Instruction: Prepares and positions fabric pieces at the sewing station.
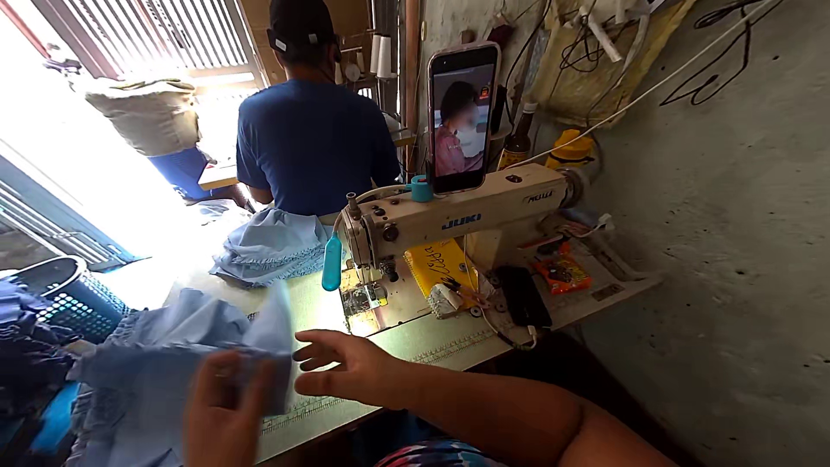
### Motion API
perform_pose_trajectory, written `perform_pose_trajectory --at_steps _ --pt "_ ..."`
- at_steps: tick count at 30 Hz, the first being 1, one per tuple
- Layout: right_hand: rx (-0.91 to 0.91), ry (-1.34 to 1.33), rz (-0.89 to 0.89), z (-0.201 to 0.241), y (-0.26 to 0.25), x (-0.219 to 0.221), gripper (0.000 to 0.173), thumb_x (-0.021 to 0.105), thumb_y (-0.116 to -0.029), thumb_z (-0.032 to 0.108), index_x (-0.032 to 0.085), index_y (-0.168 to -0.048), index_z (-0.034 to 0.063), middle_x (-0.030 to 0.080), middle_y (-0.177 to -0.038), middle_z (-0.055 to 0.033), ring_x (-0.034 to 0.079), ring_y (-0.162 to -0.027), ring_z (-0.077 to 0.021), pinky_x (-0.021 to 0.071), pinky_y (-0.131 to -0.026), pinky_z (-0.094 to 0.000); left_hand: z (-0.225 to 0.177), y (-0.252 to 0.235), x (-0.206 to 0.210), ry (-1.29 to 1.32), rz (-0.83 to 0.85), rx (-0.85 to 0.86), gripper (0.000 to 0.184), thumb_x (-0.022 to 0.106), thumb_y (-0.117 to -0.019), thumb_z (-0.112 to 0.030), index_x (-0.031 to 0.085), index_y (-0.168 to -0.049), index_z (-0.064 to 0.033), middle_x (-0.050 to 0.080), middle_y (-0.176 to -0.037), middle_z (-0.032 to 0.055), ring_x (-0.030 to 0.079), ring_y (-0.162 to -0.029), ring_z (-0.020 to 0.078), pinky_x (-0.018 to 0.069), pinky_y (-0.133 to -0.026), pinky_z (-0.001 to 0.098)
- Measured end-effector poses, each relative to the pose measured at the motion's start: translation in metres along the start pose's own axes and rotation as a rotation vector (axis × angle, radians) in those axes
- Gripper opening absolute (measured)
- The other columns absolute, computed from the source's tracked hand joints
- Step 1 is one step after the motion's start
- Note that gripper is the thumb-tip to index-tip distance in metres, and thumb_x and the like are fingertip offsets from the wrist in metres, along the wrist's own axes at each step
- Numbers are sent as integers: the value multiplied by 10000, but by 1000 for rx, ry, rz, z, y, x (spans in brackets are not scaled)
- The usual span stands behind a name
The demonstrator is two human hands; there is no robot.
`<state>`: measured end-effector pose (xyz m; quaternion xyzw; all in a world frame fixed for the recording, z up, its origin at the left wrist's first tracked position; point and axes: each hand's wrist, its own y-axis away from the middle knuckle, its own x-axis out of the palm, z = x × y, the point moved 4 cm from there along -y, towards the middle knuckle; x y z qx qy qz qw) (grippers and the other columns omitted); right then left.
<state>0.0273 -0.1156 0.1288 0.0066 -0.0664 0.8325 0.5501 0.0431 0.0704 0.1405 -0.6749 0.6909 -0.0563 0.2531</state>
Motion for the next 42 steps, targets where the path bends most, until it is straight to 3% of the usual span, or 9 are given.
perform_pose_trajectory --at_steps 4,9,11,14,21,25,27,33,42 --pt "19 68 -68 -16 -8 0 430 655 -949 83 576 -1335 -88 662 -1204 -230 652 -1091 -223 522 -976 -389 11 43 49 13 269 50 358 654 -916 -94 597 -1215 94 722 -1085 55 701 -948 22 604 -863 238" --pt "-34 301 -66 -25 5 -16 315 549 -954 -18 627 -1253 -81 691 -1132 -221 670 -1046 -232 532 -933 -392 21 47 31 -414 92 414 324 672 -957 -249 659 -1188 -22 680 -1008 157 639 -904 153 531 -805 261" --pt "-77 353 -76 -17 11 -21 301 523 -956 -20 637 -1228 -80 694 -1104 -219 671 -1026 -235 531 -913 -397 21 40 26 -573 51 469 392 649 -968 -348 629 -1278 -110 631 -1165 180 578 -1132 288 436 -1001 383" --pt "-164 528 1 9 27 -20 306 550 -944 -26 661 -1224 -83 702 -1109 -238 675 -1056 -295 525 -941 -432 31 25 22 -675 104 480 330 590 -916 -229 727 -1173 -75 706 -1120 190 636 -1107 415 457 -957 588" --pt "-375 854 -65 59 67 -47 246 625 -989 141 699 -1177 0 735 -961 -140 710 -856 -226 575 -777 -393 41 15 15 -655 255 419 340 658 -834 -286 717 -996 7 729 -1026 184 695 -1017 390 487 -955 620" --pt "-455 934 -150 77 89 -74 248 625 -1014 255 684 -1125 42 717 -887 -69 682 -792 -120 566 -714 -292 42 14 8 -571 366 367 299 707 -848 -261 713 -952 20 707 -940 180 694 -865 337 563 -760 511" --pt "-495 963 -172 85 101 -87 194 631 -1005 250 695 -1058 75 711 -853 -43 669 -771 -87 548 -692 -254 42 13 1 -534 389 357 225 693 -843 -220 722 -964 -33 715 -984 141 691 -922 274 565 -806 434" --pt "-599 1033 -319 97 126 -102 203 608 -1027 275 732 -1039 114 690 -878 -18 634 -861 -55 511 -785 -197 21 16 -7 -648 138 404 265 544 -925 -212 797 -962 -143 652 -1001 141 576 -1047 294 397 -971 442" --pt "-682 845 -404 130 169 -105 137 640 -1022 293 724 -1077 200 623 -1096 47 593 -1055 -5 505 -930 -175 -7 11 -22 -540 243 323 373 714 -878 -186 699 -1194 10 667 -1136 241 631 -1104 264 506 -971 354"
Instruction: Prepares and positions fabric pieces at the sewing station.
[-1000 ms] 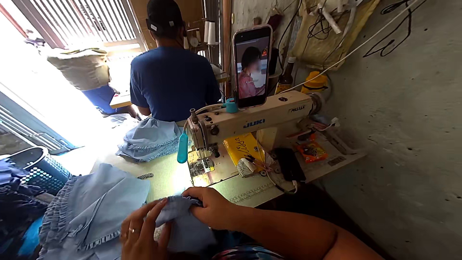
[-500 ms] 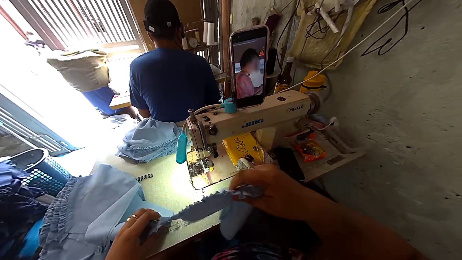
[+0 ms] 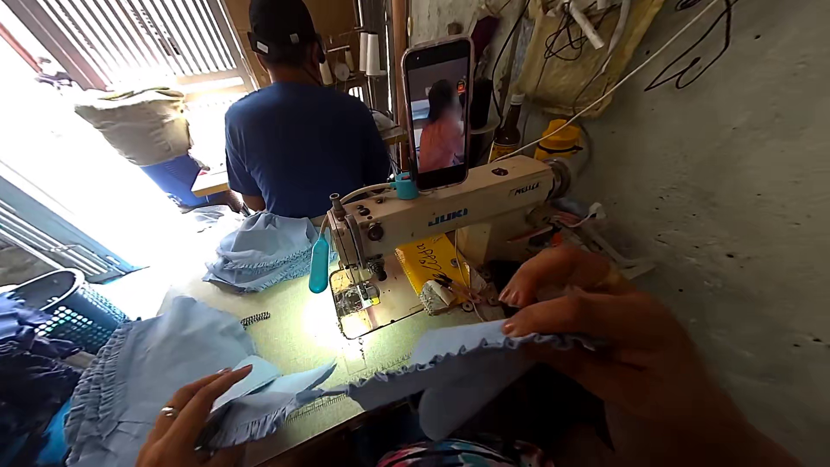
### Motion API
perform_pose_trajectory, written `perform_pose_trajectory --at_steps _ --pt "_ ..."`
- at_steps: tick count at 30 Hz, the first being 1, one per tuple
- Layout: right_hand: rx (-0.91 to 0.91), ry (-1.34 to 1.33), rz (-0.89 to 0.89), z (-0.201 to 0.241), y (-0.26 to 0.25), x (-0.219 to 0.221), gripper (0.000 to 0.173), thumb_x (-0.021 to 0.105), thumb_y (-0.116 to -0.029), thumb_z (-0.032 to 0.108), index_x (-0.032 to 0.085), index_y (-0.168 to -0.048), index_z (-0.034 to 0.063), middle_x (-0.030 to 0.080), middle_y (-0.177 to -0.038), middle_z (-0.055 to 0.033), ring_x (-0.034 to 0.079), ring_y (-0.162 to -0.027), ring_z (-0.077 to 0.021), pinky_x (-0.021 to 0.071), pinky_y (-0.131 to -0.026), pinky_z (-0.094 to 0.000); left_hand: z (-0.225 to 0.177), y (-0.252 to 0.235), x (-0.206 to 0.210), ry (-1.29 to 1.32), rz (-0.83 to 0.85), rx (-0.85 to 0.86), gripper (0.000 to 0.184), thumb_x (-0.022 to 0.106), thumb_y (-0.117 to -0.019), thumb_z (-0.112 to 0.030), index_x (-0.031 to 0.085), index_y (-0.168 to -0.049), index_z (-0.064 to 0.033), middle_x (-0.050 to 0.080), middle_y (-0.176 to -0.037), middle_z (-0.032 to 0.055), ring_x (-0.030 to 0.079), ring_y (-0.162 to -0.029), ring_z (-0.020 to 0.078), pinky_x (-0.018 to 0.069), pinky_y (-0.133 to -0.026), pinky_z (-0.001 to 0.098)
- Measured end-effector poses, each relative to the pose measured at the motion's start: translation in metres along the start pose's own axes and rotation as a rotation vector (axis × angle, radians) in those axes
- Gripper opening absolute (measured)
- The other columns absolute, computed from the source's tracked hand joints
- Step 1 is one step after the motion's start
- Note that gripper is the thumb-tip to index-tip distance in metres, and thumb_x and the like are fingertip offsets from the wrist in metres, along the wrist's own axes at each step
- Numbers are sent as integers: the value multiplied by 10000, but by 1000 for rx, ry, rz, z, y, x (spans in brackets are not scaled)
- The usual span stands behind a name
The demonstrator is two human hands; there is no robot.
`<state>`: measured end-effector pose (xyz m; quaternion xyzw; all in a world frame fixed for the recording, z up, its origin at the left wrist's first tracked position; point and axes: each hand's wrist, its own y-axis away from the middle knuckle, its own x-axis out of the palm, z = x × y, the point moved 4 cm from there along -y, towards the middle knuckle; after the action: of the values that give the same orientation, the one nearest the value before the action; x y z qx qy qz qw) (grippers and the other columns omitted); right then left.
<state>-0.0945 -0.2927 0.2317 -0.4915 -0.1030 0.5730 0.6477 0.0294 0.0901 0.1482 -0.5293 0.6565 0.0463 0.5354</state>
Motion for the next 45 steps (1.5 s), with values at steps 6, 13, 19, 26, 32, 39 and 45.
perform_pose_trajectory --at_steps 6,13,19,26,32,39,45 --pt "4 -70 -10 -2 10 -9 130 652 -1017 256 714 -1087 166 659 -1052 27 638 -1026 -40 546 -889 -186 -16 -2 -24 100 230 23 260 668 -883 -79 673 -1099 66 713 -1001 205 648 -1029 286 491 -954 418" --pt "2 -62 -29 -3 11 -10 129 648 -1020 249 716 -1075 154 656 -1016 32 635 -988 -16 540 -858 -159 -23 2 -15 112 441 -68 192 574 -933 36 676 -1083 101 724 -1150 250 672 -1184 400 522 -1038 508" --pt "53 -53 -113 -9 16 -28 134 654 -1013 279 734 -1100 214 695 -1043 104 644 -992 17 534 -876 -152 -1 -3 -23 72 328 -26 182 631 -973 -48 736 -1069 64 742 -1052 224 724 -988 293 562 -911 443" --pt "187 -82 -71 -39 24 -60 101 673 -985 341 740 -1050 301 707 -1035 165 660 -977 19 560 -851 -180 21 -47 -11 461 338 -170 135 742 -894 -181 727 -1027 -200 712 -910 -158 653 -815 -76 568 -757 165" --pt "349 -178 184 -84 57 -43 129 674 -980 357 722 -1100 359 692 -1096 224 639 -1024 57 542 -887 -169 20 -94 -10 -94 -110 186 323 717 -924 -240 675 -858 74 651 -866 234 625 -898 382 480 -852 540" --pt "760 13 895 -98 182 79 190 671 -936 80 778 -1084 26 742 -1065 -190 707 -1038 -343 543 -954 -560 57 19 79 -206 343 146 160 768 -803 -113 776 -963 -126 725 -1008 113 667 -1053 354 508 -903 598" --pt "311 75 697 -81 115 151 256 612 -963 267 777 -1068 103 760 -974 -69 737 -893 -211 611 -809 -430 36 53 78 -249 134 107 151 655 -894 -186 763 -951 -97 739 -1005 121 694 -1028 336 516 -917 549"
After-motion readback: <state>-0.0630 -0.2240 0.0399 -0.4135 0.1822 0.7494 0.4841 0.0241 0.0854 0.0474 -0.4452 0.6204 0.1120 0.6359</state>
